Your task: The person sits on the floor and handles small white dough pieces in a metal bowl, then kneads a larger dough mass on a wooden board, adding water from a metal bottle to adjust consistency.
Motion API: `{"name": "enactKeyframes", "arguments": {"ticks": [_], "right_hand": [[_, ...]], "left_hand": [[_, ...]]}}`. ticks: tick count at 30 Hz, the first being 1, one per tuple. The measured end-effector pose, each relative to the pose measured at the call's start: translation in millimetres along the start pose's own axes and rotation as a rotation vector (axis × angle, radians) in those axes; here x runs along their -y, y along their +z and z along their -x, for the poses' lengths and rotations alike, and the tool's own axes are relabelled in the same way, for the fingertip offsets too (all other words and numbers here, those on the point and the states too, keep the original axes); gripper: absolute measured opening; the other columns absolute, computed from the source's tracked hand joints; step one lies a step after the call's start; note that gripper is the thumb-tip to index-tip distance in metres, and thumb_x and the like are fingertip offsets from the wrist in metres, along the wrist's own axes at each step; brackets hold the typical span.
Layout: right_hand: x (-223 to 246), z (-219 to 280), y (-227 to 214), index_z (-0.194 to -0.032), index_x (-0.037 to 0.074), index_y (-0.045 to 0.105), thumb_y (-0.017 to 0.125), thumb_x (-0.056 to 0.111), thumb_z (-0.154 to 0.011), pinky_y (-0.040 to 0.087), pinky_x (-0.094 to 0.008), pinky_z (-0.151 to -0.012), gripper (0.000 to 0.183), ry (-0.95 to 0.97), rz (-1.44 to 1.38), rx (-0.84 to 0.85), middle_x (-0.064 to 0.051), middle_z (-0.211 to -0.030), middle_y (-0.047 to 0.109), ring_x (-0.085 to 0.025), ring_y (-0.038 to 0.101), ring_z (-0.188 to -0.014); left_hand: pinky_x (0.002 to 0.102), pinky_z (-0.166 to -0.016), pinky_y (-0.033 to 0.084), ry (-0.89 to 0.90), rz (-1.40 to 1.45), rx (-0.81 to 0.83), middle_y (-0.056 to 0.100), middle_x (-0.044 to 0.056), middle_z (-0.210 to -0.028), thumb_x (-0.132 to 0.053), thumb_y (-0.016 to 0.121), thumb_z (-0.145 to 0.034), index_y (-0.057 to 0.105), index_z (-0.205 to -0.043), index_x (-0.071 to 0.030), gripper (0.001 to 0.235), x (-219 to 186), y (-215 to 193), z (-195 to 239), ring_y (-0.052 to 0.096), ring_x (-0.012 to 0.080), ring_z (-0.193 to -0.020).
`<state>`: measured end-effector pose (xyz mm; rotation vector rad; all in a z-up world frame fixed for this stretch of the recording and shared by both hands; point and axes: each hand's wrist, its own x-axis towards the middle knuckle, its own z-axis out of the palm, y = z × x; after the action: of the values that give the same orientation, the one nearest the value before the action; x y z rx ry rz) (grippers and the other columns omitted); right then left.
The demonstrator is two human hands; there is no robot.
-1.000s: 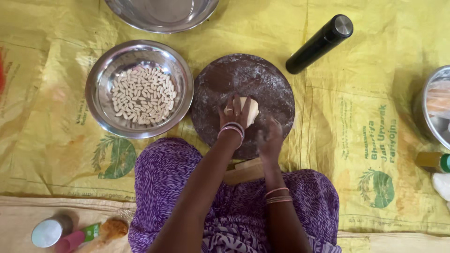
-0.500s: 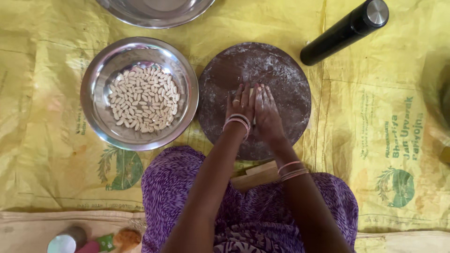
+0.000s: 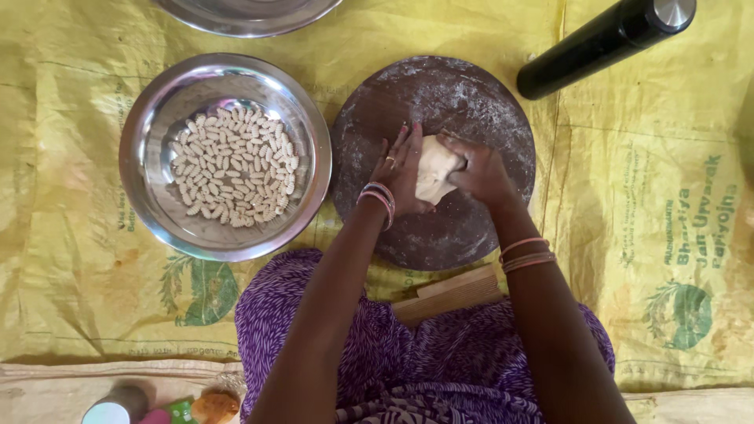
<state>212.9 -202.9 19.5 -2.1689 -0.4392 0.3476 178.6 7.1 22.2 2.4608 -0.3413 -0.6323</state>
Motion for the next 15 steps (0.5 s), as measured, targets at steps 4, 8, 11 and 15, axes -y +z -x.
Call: {"name": "enactKeyframes", "arguments": {"ticks": [4, 8, 11, 15], "right_hand": [[-8, -17, -2, -0.119, 0.01, 0.077, 0.07, -0.003, -0.074, 0.052, -0.029, -0.051, 0.047, 0.286, 0.063, 0.009, -0.012, -0.098, 0.079, -0.013, 0.063, -0.057], [-18, -29, -11, -0.114, 0.007, 0.079, 0.063, -0.008, -0.07, 0.056, -0.028, -0.058, 0.049, 0.322, -0.223, 0.041, -0.012, -0.091, 0.079, -0.013, 0.066, -0.062], [-17, -22, -17, -0.122, 0.004, 0.075, 0.064, -0.007, -0.071, 0.059, -0.029, -0.07, 0.053, 0.325, -0.437, 0.071, -0.014, -0.1, 0.078, -0.016, 0.069, -0.073], [6, 5, -20, -0.143, 0.008, 0.058, 0.07, 0.003, -0.077, 0.058, -0.031, -0.094, 0.068, 0.408, -0.509, 0.146, -0.015, -0.125, 0.069, -0.019, 0.068, -0.101]], "left_hand": [[0.059, -0.126, 0.002, 0.065, -0.095, -0.142, 0.004, 0.017, -0.17, -0.062, 0.092, -0.059, -0.009, -0.158, -0.004, 0.152, 7, 20, 3, 0.004, 0.0337, -0.158], [0.062, -0.126, 0.002, 0.11, -0.129, -0.239, 0.005, 0.017, -0.17, -0.066, 0.09, -0.058, -0.002, -0.158, -0.003, 0.149, 12, 32, 3, 0.006, 0.0337, -0.158], [0.06, -0.126, 0.001, 0.092, -0.114, -0.206, 0.007, 0.015, -0.169, -0.068, 0.09, -0.056, 0.0, -0.158, -0.005, 0.15, 15, 36, 1, 0.006, 0.0318, -0.158], [0.054, -0.128, 0.002, 0.056, -0.067, -0.167, 0.008, 0.013, -0.17, -0.07, 0.09, -0.05, -0.001, -0.159, -0.005, 0.157, 13, 27, -3, 0.006, 0.0293, -0.158]]}}
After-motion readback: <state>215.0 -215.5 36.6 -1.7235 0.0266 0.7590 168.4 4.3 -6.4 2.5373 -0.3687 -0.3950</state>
